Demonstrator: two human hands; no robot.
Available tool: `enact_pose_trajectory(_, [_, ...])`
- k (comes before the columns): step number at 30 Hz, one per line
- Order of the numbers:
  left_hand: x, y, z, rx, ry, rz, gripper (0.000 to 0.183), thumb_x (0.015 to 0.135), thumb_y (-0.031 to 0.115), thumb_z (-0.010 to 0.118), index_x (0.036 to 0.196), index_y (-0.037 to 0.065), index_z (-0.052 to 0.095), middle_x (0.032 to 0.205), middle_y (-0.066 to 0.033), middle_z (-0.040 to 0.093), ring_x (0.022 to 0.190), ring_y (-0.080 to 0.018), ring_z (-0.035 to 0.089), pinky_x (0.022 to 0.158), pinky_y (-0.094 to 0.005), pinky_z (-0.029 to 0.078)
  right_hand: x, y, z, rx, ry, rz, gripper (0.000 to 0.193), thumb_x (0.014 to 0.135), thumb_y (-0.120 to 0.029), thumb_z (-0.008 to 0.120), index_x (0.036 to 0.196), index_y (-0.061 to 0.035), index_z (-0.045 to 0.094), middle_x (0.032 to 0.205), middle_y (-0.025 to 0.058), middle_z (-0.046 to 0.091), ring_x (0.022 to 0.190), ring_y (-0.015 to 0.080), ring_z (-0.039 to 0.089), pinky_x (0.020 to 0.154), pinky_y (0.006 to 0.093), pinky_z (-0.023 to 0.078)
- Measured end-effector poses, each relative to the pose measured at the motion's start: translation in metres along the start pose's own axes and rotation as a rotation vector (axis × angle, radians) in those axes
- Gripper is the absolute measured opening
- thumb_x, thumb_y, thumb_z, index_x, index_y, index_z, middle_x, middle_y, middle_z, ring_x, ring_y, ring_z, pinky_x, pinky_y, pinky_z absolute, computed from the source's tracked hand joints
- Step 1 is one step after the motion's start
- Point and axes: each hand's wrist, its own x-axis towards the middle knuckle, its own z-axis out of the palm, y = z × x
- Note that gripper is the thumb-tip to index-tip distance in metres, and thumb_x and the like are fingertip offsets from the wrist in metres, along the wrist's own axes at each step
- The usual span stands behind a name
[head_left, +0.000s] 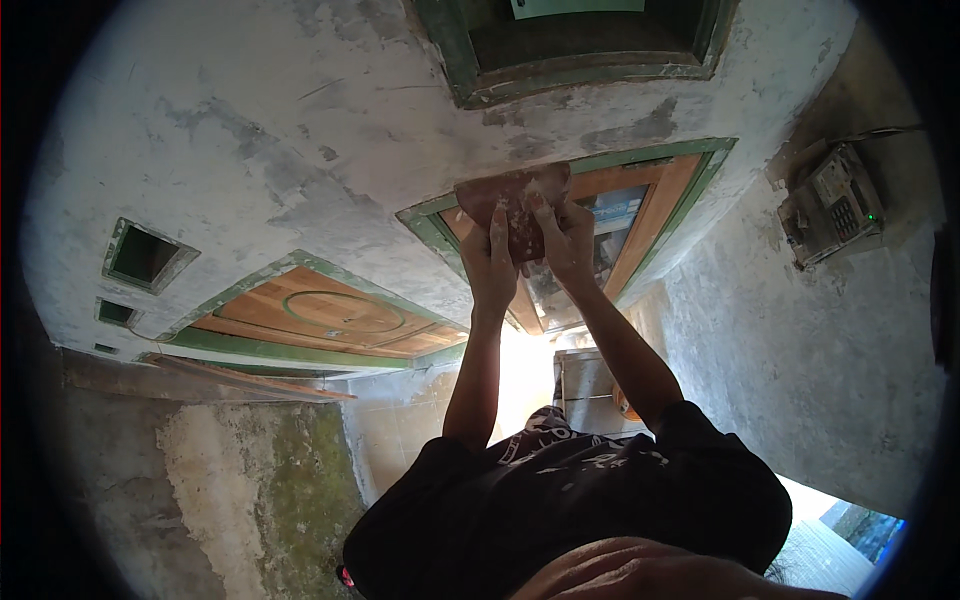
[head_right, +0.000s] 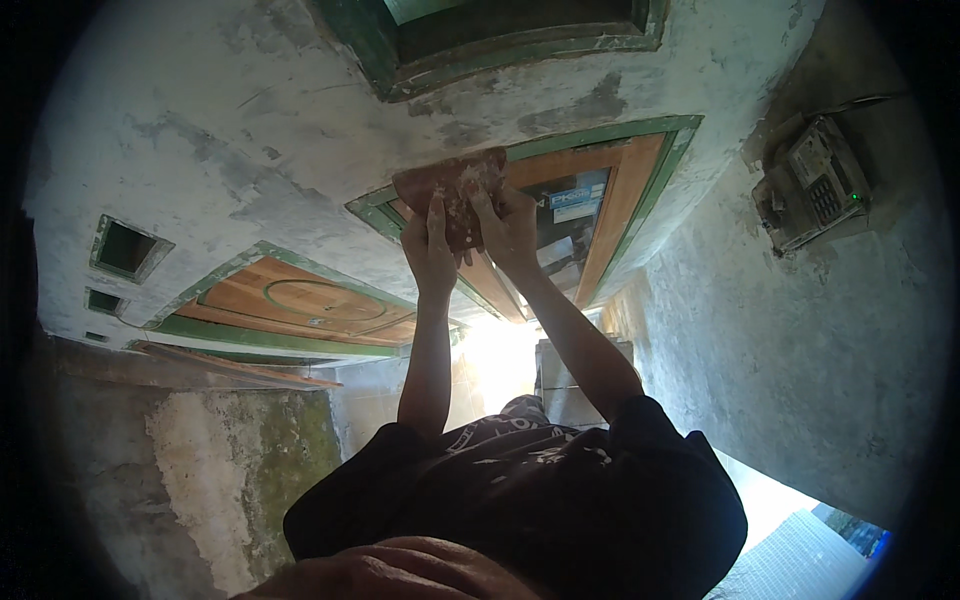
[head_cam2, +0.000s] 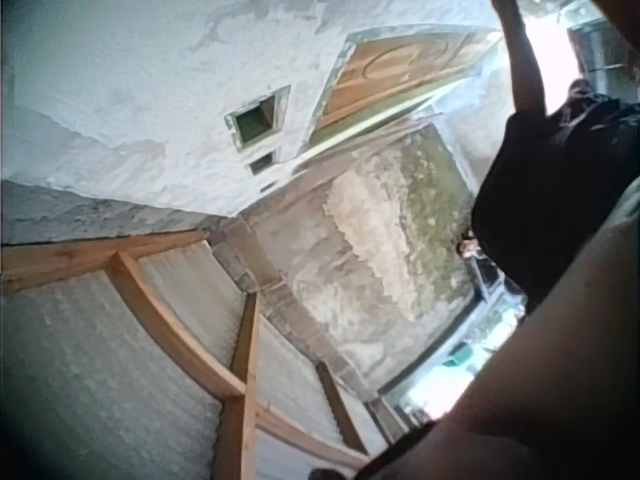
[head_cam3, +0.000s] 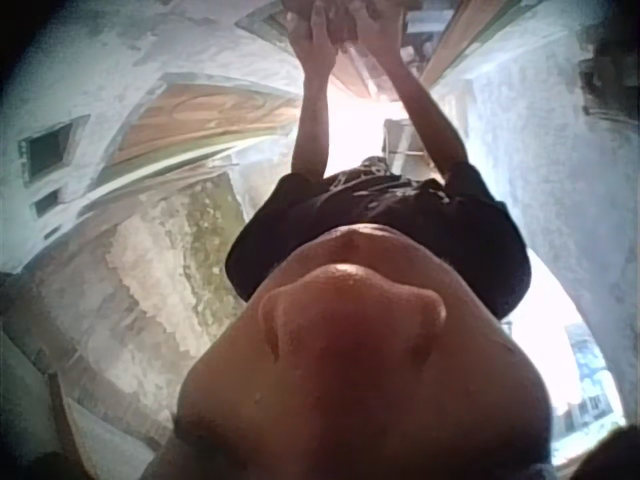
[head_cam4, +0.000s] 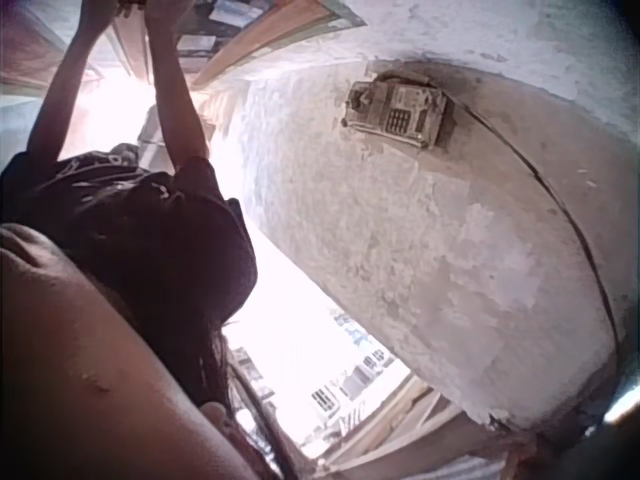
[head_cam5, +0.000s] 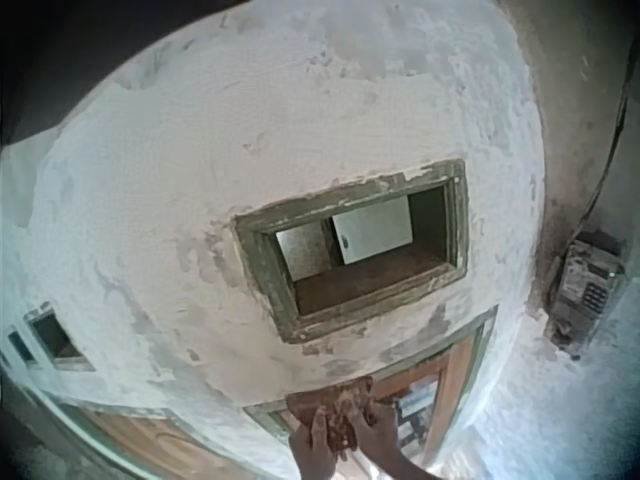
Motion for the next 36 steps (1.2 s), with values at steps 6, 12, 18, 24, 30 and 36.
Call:
enact_pose_trajectory(6, [0.009, -0.013, -0.003, -0.022, -0.013, 0.038, 0.028, 0.097, 0.026, 0.046, 0.088, 0.001, 0.056, 0.053, 0.0006, 0.050, 0.037, -0.0045, 0.042, 0.031, -0.0195, 0.031, 0.010, 0.004, 0.005, -0.027, 0.012, 0.033, 0.026, 0.092, -0.019, 0.057, 0.077, 0.0018, 0.060, 0.052, 0.0032, 0.056, 0.040, 0.0067, 0.049, 0.035, 0.0225, 0.035])
enact_pose_trajectory(12, [0.014, 0.006, 0.001, -0.087, 0.017, 0.039, 0.029, 0.097, 0.021, 0.047, 0.082, -0.002, 0.056, 0.057, -0.0037, 0.052, 0.040, -0.0075, 0.048, 0.033, -0.0227, 0.037, 0.013, -0.016, 0.015, -0.074, 0.035, -0.004, 0.032, 0.092, -0.022, 0.057, 0.072, 0.0025, 0.060, 0.048, 0.0040, 0.055, 0.038, 0.0074, 0.049, 0.033, 0.0234, 0.034])
enact_pose_trajectory(18, [0.017, 0.016, 0.003, -0.122, 0.007, 0.040, 0.028, 0.096, 0.021, 0.047, 0.084, -0.003, 0.056, 0.058, -0.0037, 0.053, 0.040, -0.0083, 0.048, 0.034, -0.0227, 0.036, 0.018, -0.017, 0.016, -0.176, 0.044, -0.051, 0.036, 0.092, -0.024, 0.058, 0.068, 0.0025, 0.058, 0.048, 0.0043, 0.054, 0.038, 0.0077, 0.049, 0.034, 0.0241, 0.035])
enact_pose_trajectory(24, [0.016, -0.003, -0.001, -0.007, 0.058, 0.089, 0.031, 0.097, 0.028, 0.048, 0.086, 0.000, 0.057, 0.050, 0.0001, 0.049, 0.034, -0.0056, 0.041, 0.030, -0.0213, 0.029, 0.014, -0.020, 0.018, -0.080, 0.025, 0.013, 0.036, 0.091, -0.023, 0.058, 0.067, 0.0030, 0.058, 0.048, 0.0043, 0.054, 0.038, 0.0075, 0.049, 0.033, 0.0239, 0.034])
enact_pose_trajectory(30, [0.021, 0.003, -0.001, 0.004, 0.032, 0.097, 0.032, 0.096, 0.026, 0.048, 0.081, -0.001, 0.056, 0.055, -0.0028, 0.052, 0.037, -0.0073, 0.045, 0.031, -0.0216, 0.032, 0.018, -0.025, 0.016, -0.099, 0.017, -0.031, 0.034, 0.092, -0.021, 0.058, 0.067, 0.0031, 0.058, 0.048, 0.0045, 0.054, 0.036, 0.0080, 0.048, 0.031, 0.0235, 0.033])
enact_pose_trajectory(36, [0.026, -0.004, -0.001, 0.045, 0.139, 0.139, 0.035, 0.096, 0.023, 0.049, 0.074, -0.003, 0.056, 0.054, -0.0022, 0.051, 0.047, -0.0055, 0.043, 0.041, -0.0250, 0.034, 0.020, -0.026, 0.023, -0.101, 0.050, -0.073, 0.037, 0.091, -0.024, 0.058, 0.066, 0.0031, 0.057, 0.047, 0.0049, 0.053, 0.036, 0.0082, 0.048, 0.031, 0.0235, 0.034])
